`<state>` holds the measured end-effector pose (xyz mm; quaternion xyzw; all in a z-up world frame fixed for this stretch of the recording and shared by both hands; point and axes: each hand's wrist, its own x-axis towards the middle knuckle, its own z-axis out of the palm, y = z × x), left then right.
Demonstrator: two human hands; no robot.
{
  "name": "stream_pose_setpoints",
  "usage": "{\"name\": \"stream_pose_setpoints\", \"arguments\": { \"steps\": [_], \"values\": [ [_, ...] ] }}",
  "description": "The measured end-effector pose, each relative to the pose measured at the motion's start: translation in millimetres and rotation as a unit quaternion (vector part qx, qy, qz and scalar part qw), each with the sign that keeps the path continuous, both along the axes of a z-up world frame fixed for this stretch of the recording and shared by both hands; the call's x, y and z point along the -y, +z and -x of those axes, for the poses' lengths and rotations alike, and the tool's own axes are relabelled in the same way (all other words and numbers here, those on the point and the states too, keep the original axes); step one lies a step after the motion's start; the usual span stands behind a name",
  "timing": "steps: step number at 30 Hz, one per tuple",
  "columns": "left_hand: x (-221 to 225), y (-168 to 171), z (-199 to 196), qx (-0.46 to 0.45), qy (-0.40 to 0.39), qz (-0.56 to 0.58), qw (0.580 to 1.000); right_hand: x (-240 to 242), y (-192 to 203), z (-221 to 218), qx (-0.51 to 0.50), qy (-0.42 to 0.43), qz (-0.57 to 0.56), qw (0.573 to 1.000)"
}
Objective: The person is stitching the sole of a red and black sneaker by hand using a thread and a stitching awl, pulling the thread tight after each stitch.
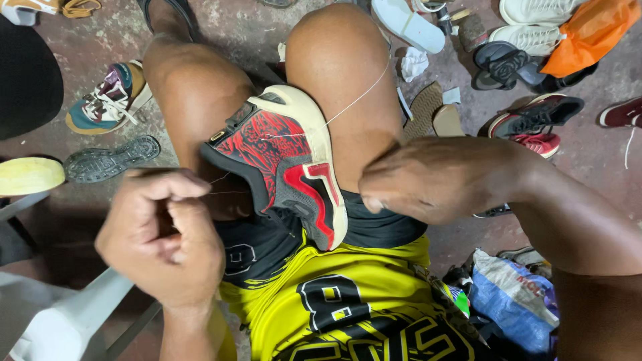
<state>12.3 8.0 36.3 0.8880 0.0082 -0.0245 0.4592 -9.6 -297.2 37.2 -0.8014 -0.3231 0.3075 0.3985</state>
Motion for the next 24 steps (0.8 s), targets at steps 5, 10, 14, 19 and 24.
{"name": "stream_pose_setpoints", "arguments": {
  "steps": [5,10,14,19,24],
  "values": [
    [2.2,-26.4,6.9,0.103,-0.176,-0.021,0.979,3.7,16.9,-7.8,-0.127,-0.166,0.155,0.966],
    [13.0,-33.5,2.9,0.065,-0.185,-0.106,0.975,-26.1,9.0,-20.7,0.107,-0.284,0.117,0.946],
    [-2.9,-42.2,11.4,0.033,-0.179,0.042,0.982,-48.4,-10.0,-20.0,0.184,-0.242,0.171,0.937],
    [-26.1,-51.6,8.0,-0.227,-0.012,0.404,0.886,-47.0,-12.9,-16.7,0.214,-0.268,0.114,0.932],
    [-34.0,-57.5,4.0,-0.185,0.004,0.382,0.905,-49.7,-6.3,-20.9,0.174,-0.285,0.095,0.938]
  ]
}}
